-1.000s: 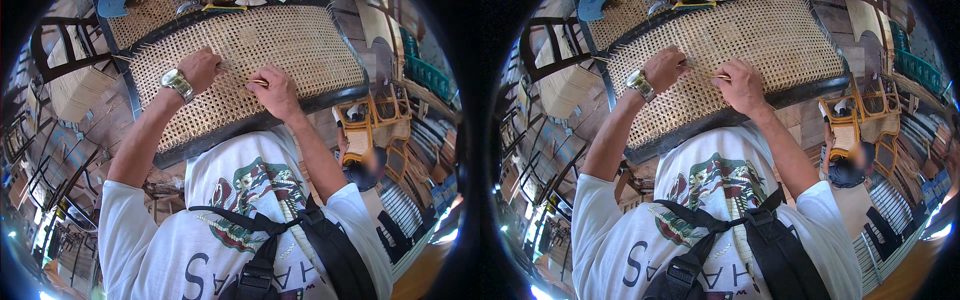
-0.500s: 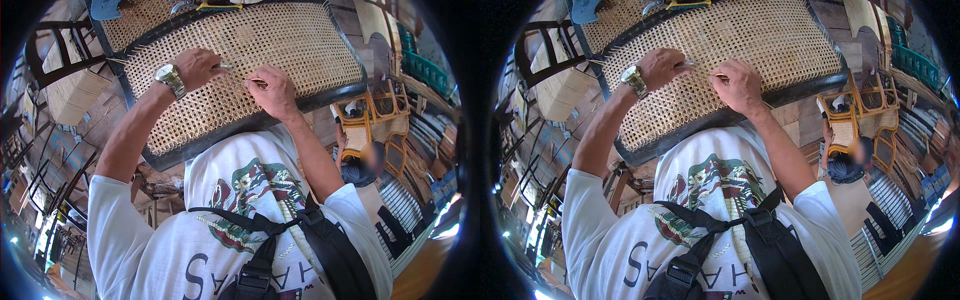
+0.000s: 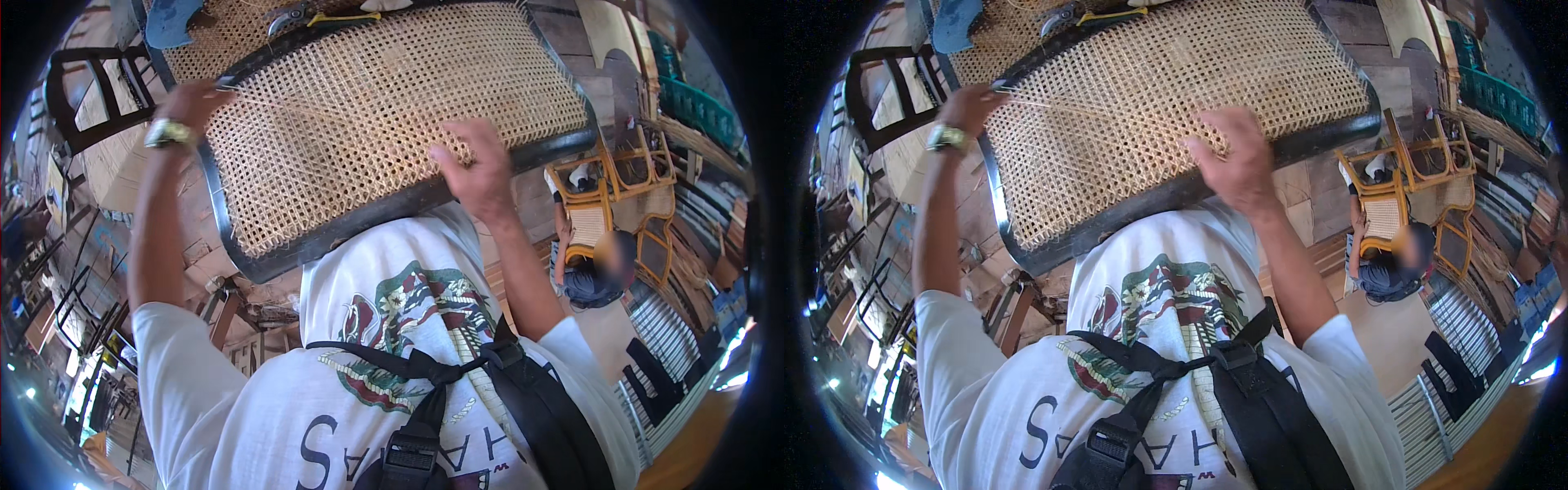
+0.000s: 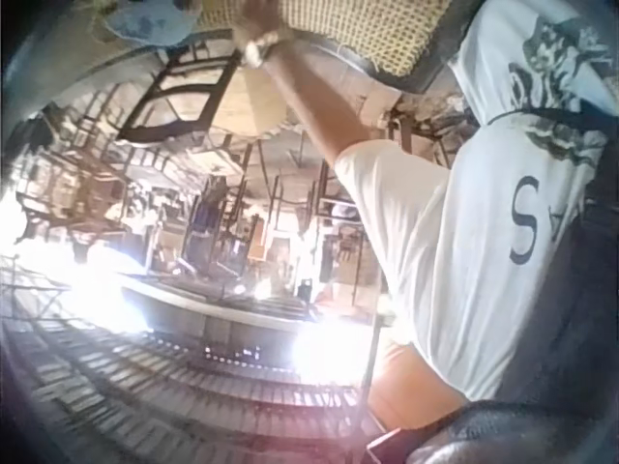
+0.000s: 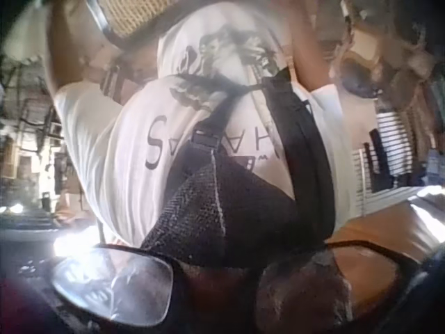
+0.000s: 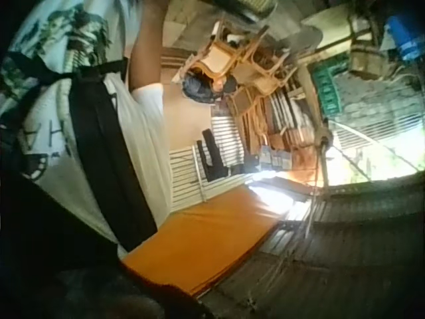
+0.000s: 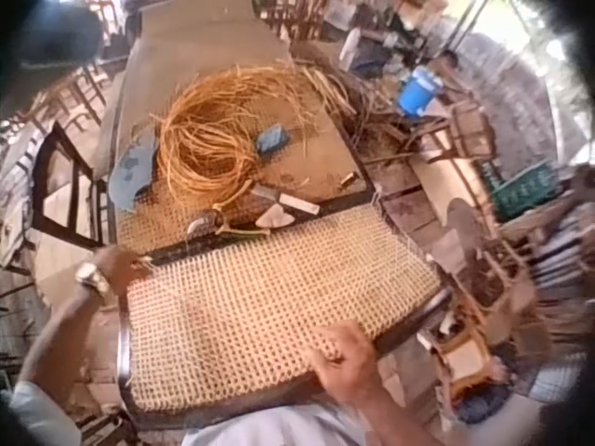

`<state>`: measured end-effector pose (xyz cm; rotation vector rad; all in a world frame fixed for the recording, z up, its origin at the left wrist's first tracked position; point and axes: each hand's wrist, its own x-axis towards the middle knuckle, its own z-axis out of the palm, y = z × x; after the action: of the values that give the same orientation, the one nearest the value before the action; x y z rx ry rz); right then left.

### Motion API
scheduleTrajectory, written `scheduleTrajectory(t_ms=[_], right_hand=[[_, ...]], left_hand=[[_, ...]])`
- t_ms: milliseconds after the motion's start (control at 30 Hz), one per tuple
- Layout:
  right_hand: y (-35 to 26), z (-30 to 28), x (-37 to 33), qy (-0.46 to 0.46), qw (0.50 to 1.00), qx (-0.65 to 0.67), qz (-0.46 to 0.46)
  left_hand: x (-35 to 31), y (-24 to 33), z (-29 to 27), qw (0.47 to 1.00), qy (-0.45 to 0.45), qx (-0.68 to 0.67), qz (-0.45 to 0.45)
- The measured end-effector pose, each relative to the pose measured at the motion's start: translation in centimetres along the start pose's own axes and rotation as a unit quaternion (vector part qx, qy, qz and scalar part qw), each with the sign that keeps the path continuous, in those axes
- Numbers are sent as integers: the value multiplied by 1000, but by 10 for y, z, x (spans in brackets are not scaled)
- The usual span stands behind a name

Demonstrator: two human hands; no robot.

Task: Weaving a rattan chair seat frame using strips of material and various tools.

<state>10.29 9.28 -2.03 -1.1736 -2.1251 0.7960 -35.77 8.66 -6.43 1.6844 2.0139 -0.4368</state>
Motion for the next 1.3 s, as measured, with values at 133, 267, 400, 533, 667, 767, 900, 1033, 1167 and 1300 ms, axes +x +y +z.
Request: scheduleTrajectory(t_ms=[133, 267, 400, 533, 667, 767, 900, 1033, 1167, 1300], right_hand=[[65, -61, -80, 127, 923, -96, 351], [87, -49, -118, 89, 897, 49, 431], [31, -41, -108, -4, 821, 152, 550], [15, -46, -112, -17, 933, 45, 357], [13, -53, -104, -20, 946, -13, 323], [4, -56, -87, -24, 891, 112, 440], [40, -53, -107, -19, 912, 112, 394], [106, -40, -129, 23, 946, 56, 319], [108, -61, -152, 4, 924, 80, 374], [192, -124, -245, -67, 960, -96, 254]], left_hand=[[-27, -133, -40, 972, 136, 121, -146], [-29, -40, -27, 980, 165, -103, -37], [-71, 126, 33, 932, 206, -122, 272], [-114, 226, 39, 949, 62, -198, 238], [-129, 243, 58, 938, 74, -197, 276], [-124, 235, 53, 930, 90, -191, 302], [-125, 225, 68, 918, 134, -234, 293], [-135, 235, 65, 931, 129, -221, 259], [-169, 225, 81, 949, 137, -219, 179], [-216, 198, 86, 951, 150, -246, 117]])
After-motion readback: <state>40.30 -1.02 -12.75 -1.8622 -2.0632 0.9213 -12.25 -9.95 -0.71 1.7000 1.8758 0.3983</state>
